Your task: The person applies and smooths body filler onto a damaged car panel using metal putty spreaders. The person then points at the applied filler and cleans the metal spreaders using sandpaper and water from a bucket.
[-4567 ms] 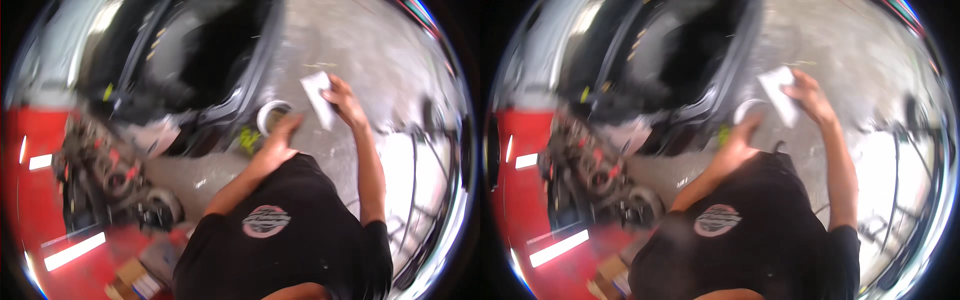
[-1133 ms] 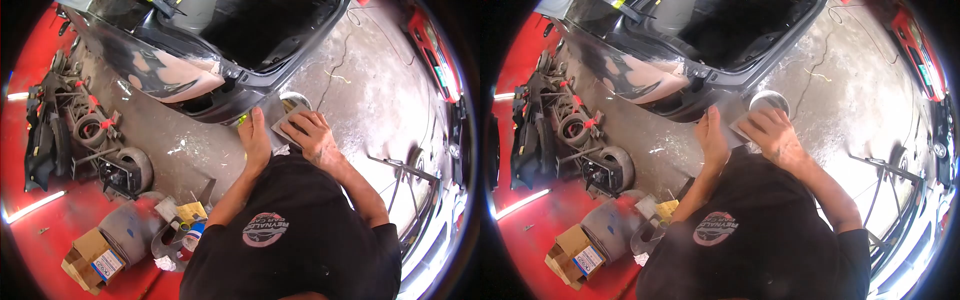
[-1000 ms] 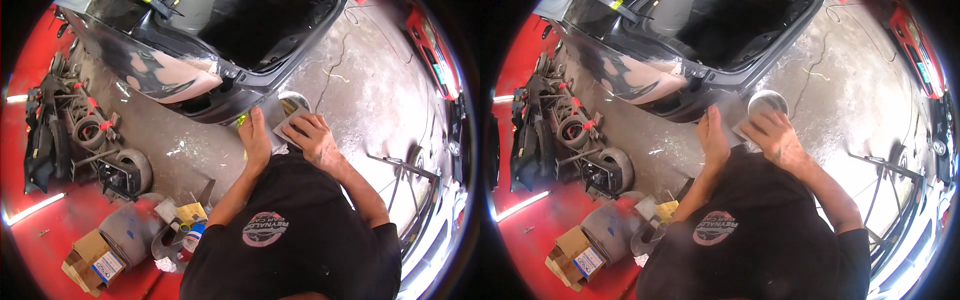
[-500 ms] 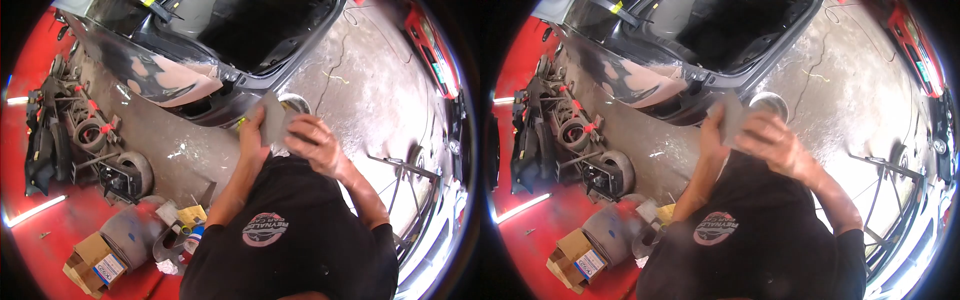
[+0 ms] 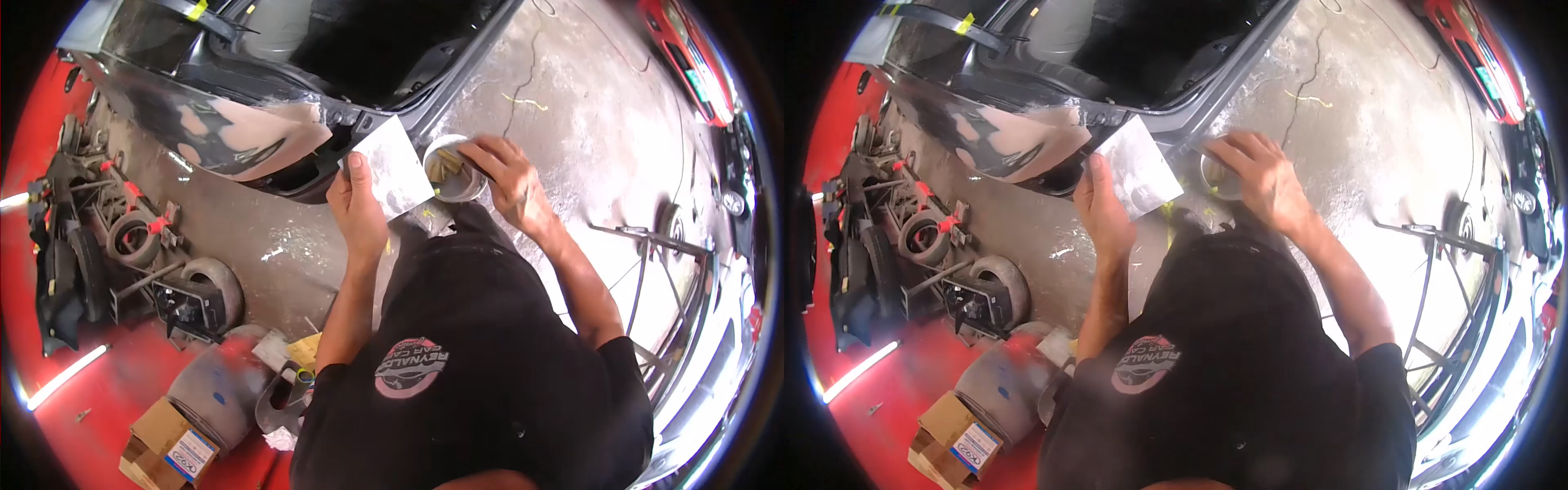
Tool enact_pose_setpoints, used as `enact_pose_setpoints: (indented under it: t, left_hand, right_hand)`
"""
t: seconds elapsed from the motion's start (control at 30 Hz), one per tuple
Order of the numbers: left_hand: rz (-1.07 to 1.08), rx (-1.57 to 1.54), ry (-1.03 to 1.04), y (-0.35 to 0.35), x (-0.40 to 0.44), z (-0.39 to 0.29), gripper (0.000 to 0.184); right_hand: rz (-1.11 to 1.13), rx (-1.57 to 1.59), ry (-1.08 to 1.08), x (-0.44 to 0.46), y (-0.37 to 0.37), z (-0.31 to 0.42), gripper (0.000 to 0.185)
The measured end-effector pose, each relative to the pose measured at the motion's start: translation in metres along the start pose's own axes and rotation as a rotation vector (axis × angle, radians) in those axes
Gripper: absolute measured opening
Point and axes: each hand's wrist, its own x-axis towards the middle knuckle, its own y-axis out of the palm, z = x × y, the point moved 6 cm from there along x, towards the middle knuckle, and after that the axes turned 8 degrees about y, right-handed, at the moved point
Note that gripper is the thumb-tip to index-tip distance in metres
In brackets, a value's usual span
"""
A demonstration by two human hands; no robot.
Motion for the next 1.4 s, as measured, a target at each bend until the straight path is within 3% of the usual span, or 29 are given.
enact_pose_setpoints:
  t: [0.17,0.3,0.6,0.67,0.73,0.83,0.9,1.07,1.27,1.4]
  left_hand:
    - [0.025,0.458,0.108,0.007,-0.010,-0.008,0.048]
    - [-0.107,0.246,0.046,0.003,-0.011,-0.001,0.050]
    - [-0.143,0.047,0.152,0.014,-0.007,-0.004,0.048]
    - [-0.130,0.091,0.176,0.009,-0.005,0.001,0.044]
    - [-0.049,-0.154,-0.009,0.018,-0.005,0.030,0.041]
    - [-0.006,-0.463,-0.320,0.036,-0.015,0.055,0.036]
    - [-0.023,-0.569,-0.416,0.043,-0.022,0.054,0.033]
    - [-0.010,-0.536,-0.327,0.039,-0.029,0.054,0.037]
    - [0.003,-0.542,-0.286,0.028,-0.029,0.038,0.036]
    - [-0.048,-0.699,-0.401,0.033,-0.017,0.021,0.033]
  right_hand:
    - [0.028,-0.053,-0.240,0.034,-0.016,0.064,0.047]
    - [0.049,-0.068,-0.228,0.010,0.007,0.063,0.046]
    - [0.186,-0.045,-0.103,-0.029,0.013,0.016,0.057]
    - [0.084,0.160,-0.069,-0.025,-0.003,0.016,0.057]
    - [0.057,0.288,-0.108,-0.015,-0.027,0.033,0.052]
    - [0.094,0.212,-0.284,-0.018,-0.023,0.058,0.061]
    - [0.110,0.129,-0.201,-0.024,-0.012,0.054,0.069]
    - [0.089,0.030,-0.180,-0.030,-0.003,0.036,0.077]
    - [0.249,-0.030,-0.087,-0.040,0.016,-0.005,0.063]
    - [0.090,0.127,0.145,-0.059,0.030,-0.037,0.051]
